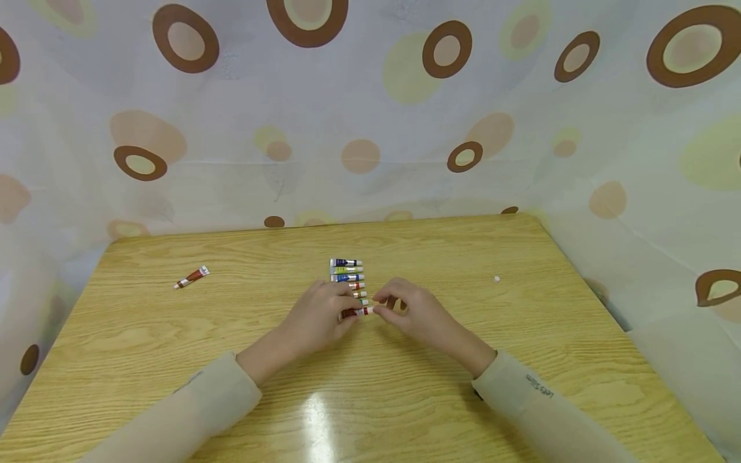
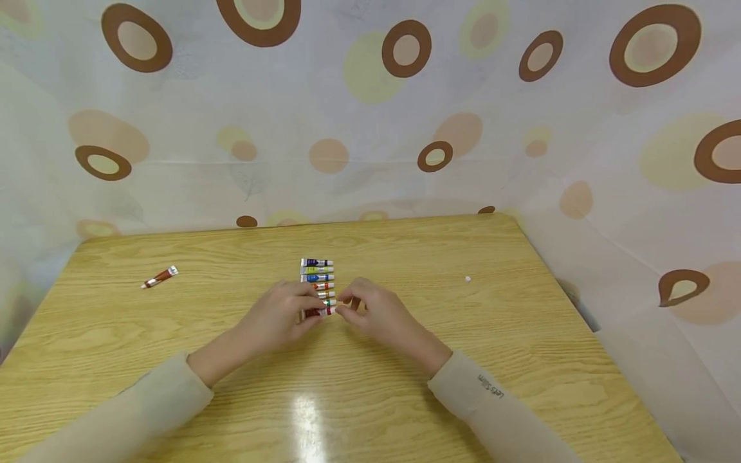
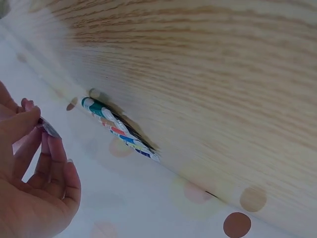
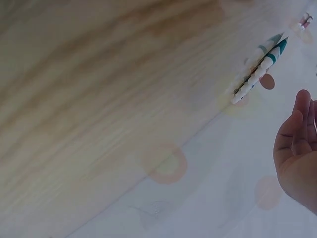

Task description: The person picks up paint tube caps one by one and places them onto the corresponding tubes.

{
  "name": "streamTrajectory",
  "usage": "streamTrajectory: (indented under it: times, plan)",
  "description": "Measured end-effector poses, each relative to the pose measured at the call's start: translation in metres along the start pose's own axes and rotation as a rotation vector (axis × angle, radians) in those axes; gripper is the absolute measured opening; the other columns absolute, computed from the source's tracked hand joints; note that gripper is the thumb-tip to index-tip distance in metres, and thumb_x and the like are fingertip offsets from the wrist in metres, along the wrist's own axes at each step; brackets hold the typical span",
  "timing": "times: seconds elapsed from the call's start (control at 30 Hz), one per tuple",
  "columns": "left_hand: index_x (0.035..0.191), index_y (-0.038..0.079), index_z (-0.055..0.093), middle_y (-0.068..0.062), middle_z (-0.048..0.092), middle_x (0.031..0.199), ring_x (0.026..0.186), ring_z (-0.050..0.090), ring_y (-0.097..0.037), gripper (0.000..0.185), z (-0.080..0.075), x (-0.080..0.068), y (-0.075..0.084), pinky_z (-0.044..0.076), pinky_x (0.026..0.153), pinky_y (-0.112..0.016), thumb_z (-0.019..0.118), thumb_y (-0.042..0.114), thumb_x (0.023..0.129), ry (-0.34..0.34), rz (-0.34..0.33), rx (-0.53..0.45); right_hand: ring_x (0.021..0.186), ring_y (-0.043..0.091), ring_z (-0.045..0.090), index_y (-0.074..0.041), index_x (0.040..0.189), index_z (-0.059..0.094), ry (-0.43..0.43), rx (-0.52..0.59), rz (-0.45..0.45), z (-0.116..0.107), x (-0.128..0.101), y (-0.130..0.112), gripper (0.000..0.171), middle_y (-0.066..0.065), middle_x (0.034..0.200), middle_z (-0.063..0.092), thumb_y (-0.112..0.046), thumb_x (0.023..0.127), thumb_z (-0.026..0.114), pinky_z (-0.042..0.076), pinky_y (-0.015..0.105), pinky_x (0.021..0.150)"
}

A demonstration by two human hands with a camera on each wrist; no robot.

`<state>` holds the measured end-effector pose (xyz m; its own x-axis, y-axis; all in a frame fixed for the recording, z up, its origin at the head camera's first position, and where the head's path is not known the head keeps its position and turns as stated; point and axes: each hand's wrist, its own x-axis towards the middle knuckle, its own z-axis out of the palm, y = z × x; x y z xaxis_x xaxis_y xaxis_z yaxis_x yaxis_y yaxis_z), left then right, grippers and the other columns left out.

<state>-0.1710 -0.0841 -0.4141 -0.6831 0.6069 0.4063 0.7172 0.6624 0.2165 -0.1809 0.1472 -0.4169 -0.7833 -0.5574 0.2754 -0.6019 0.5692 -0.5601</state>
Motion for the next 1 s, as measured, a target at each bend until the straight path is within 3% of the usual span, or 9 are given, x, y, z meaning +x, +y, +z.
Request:
streamTrajectory:
  times: [0.2, 0.43, 0.8, 1.0]
  plan:
    - [0.093, 0.012, 0.084, 0.002, 0.073, 0.088, 0.075, 0.063, -0.011, 0.012, 0.005, 0.001, -0.004, 0.052, 0.073, -0.032, 0.087, 0.017, 0.083, -0.051, -0.040, 0.005, 0.086, 0.010, 0.064, -0.010, 0.116, 0.071, 0.061, -0.042, 0.049, -0.014, -0.002, 0.006, 0.021, 0.006, 0.109, 0.071, -0.015, 0.096, 0.074, 0.055, 0.028, 0.074]
    - [0.095, 0.013, 0.084, 0.002, 0.071, 0.089, 0.076, 0.061, -0.010, 0.012, 0.011, 0.002, -0.006, 0.051, 0.071, -0.029, 0.085, 0.018, 0.085, -0.101, -0.066, -0.002, 0.085, 0.011, 0.064, -0.010, 0.116, 0.072, 0.121, -0.084, 0.040, -0.030, -0.005, 0.022, 0.021, 0.006, 0.107, 0.072, -0.012, 0.096, 0.074, 0.055, 0.029, 0.072]
    - [0.095, 0.013, 0.083, 0.002, 0.072, 0.089, 0.079, 0.065, -0.012, 0.012, 0.016, 0.004, -0.008, 0.056, 0.077, -0.035, 0.086, 0.019, 0.085, -0.138, -0.083, 0.020, 0.084, 0.014, 0.064, -0.008, 0.117, 0.072, 0.160, -0.124, 0.114, -0.053, -0.014, 0.047, 0.022, 0.004, 0.103, 0.071, -0.011, 0.095, 0.074, 0.054, 0.033, 0.071]
    - [0.095, 0.014, 0.083, 0.002, 0.071, 0.090, 0.079, 0.065, -0.012, 0.012, 0.021, 0.004, -0.012, 0.055, 0.074, -0.033, 0.086, 0.020, 0.085, -0.143, -0.076, 0.041, 0.085, 0.017, 0.065, -0.007, 0.117, 0.072, 0.170, -0.164, 0.169, -0.063, -0.022, 0.065, 0.020, 0.005, 0.102, 0.071, -0.010, 0.097, 0.072, 0.053, 0.032, 0.071]
